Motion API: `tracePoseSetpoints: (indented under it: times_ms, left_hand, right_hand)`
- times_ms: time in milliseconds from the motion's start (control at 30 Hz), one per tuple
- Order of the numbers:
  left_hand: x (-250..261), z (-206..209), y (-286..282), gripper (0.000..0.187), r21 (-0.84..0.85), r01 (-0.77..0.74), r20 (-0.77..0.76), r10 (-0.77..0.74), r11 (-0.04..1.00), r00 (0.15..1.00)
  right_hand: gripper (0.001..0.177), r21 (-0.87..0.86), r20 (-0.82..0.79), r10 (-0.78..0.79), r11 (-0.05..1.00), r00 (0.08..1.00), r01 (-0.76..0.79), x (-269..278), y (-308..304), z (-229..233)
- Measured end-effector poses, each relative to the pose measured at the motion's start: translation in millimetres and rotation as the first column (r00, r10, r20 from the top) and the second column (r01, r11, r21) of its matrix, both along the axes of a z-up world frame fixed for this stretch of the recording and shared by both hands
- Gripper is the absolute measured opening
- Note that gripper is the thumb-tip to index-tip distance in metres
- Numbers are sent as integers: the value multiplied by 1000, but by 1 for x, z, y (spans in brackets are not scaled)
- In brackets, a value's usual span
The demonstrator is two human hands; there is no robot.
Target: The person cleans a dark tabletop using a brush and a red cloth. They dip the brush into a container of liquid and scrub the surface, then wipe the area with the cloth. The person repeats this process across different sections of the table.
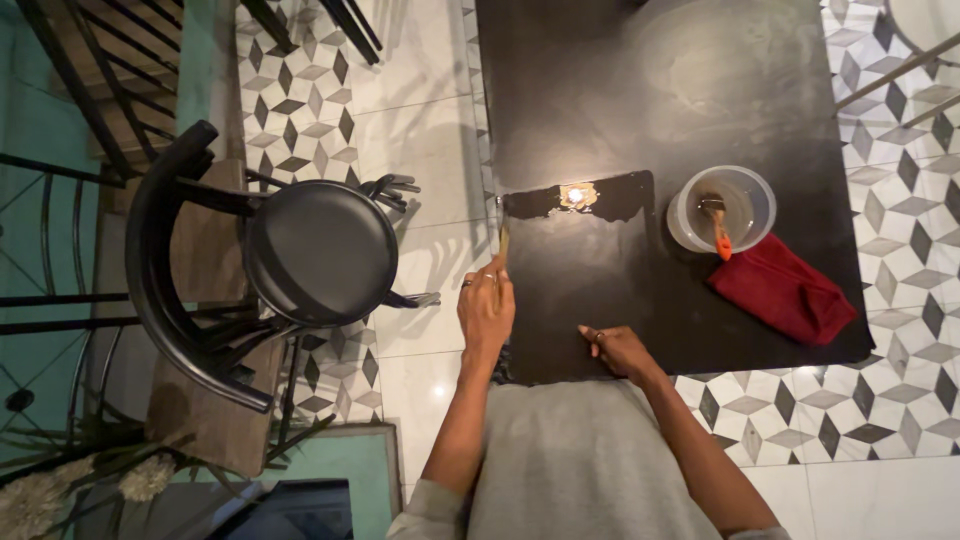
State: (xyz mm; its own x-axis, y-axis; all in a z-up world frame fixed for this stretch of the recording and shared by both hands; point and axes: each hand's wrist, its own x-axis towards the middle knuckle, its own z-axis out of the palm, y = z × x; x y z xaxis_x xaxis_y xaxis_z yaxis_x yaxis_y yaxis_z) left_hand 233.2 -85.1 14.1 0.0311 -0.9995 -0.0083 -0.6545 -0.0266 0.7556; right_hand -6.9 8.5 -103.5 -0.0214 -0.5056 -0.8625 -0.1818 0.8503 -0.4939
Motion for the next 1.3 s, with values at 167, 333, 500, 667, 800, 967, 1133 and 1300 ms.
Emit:
tracePoseSetpoints:
  times_ms: [167, 333, 500, 667, 800, 967, 1133, 1300]
  left_hand:
    - [3, -5, 0, 28, -135, 46, 17, -44, 990, 999]
    - [6, -4, 3, 26, -106, 0, -21, -2, 994, 1000]
    - [8, -1, 5, 29, -137, 33, 7, -33, 990, 999]
    - [10, -3, 6, 29, -73, 53, -49, -57, 996, 997]
    - [13, -2, 12, 30, -130, 47, -5, -48, 990, 999]
    - [15, 2, 16, 27, -54, 63, 0, -63, 997, 998]
    - [13, 6, 21, 29, -143, 59, -28, -63, 988, 998]
    - [8, 1, 21, 28, -104, 43, 45, -38, 994, 998]
  right_hand:
    - [53, 3, 2, -40, 999, 999, 40, 0, 0, -1]
    - [55, -42, -22, 13, 999, 1000, -13, -2, -1, -9]
    - [52, 37, -22, -14, 999, 1000, 15, -1, -4, -9]
    - [54, 3, -35, 9, 1000, 999, -9, 2, -5, -14]
    - [50, 12, 104, -56, 998, 993, 55, 1, -5, 4]
    - [52, 6, 70, -35, 999, 997, 35, 6, -11, 15]
    - [52, 13, 101, -46, 999, 994, 45, 7, -10, 7]
    - [51, 37, 87, -61, 998, 994, 58, 6, -11, 8]
